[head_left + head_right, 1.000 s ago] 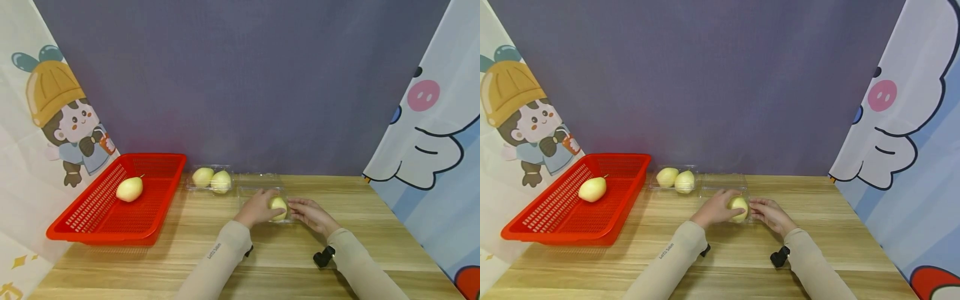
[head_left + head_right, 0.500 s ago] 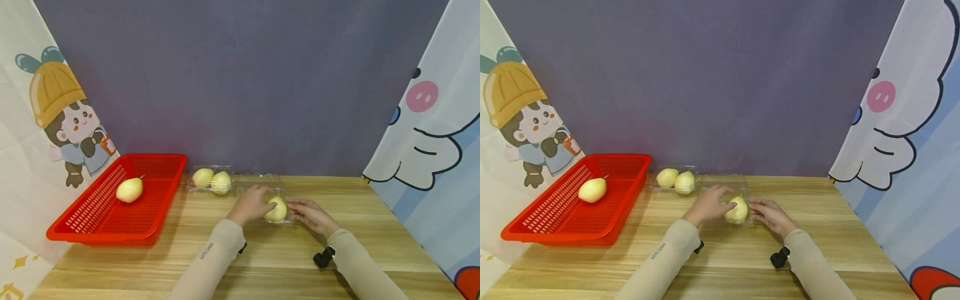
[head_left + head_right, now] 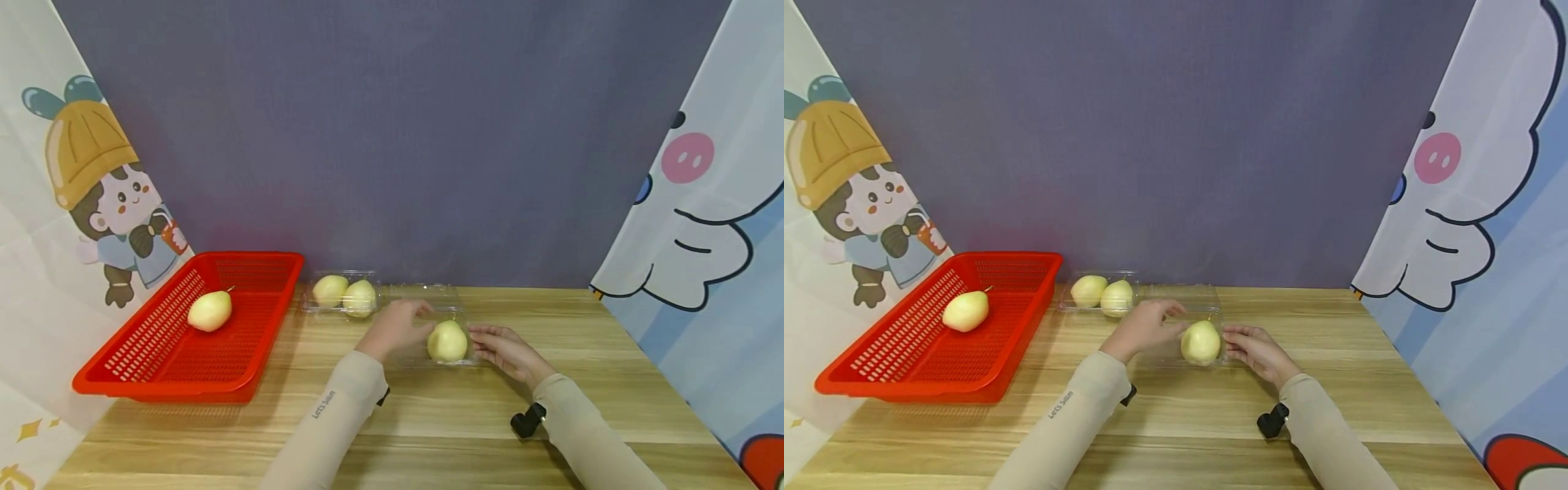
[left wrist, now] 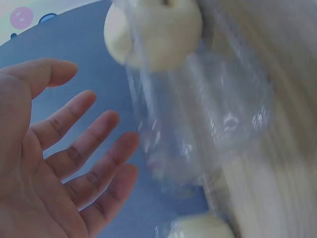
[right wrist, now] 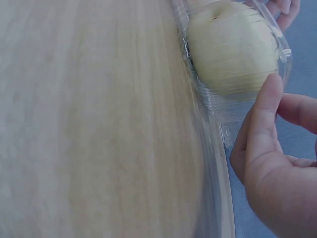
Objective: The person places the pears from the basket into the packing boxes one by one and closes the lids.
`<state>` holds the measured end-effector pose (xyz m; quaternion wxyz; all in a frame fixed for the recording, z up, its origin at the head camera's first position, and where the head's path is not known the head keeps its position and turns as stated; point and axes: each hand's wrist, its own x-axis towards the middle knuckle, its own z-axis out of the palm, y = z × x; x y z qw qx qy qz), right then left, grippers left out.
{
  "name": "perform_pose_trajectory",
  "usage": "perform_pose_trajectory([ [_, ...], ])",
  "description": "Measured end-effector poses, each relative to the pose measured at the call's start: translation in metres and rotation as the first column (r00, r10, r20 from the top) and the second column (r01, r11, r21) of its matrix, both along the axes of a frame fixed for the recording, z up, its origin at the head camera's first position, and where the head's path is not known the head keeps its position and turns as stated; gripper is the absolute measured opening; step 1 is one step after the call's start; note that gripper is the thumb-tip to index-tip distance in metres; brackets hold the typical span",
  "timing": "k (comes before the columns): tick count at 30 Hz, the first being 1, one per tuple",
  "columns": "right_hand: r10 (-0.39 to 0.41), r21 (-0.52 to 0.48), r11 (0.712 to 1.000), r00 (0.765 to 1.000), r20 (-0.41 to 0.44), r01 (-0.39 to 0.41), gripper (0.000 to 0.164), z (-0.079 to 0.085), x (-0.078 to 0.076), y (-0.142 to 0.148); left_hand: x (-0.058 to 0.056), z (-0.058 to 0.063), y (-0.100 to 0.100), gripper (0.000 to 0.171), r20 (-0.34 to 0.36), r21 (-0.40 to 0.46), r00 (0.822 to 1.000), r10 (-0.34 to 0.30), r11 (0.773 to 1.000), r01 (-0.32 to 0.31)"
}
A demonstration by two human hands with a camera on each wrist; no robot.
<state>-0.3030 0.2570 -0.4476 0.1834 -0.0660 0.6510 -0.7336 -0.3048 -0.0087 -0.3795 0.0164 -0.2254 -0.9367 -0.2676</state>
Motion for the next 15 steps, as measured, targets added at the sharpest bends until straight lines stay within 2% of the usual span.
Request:
perform_pose_trajectory([
  [3, -0.007, -0.007, 1.000, 1.000, 0.007, 0.007, 0.048, 0.000, 0.000, 0.000, -0.003, 0.007, -0.008, 0.036, -0.008, -0.029, 1.000, 0.009, 1.000, -0.009],
  [8, -0.007, -0.011, 1.000, 1.000, 0.008, 0.007, 0.047, 0.001, 0.001, -0.001, -0.007, 0.020, -0.021, 0.031, -0.027, -0.017, 0.999, 0.019, 1.000, -0.020],
  [15, 0.001, -0.013, 1.000, 1.000, 0.008, -0.001, 0.047, 0.001, 0.002, -0.001, -0.012, 0.041, -0.040, 0.029, -0.101, -0.045, 0.991, 0.085, 0.995, -0.089],
])
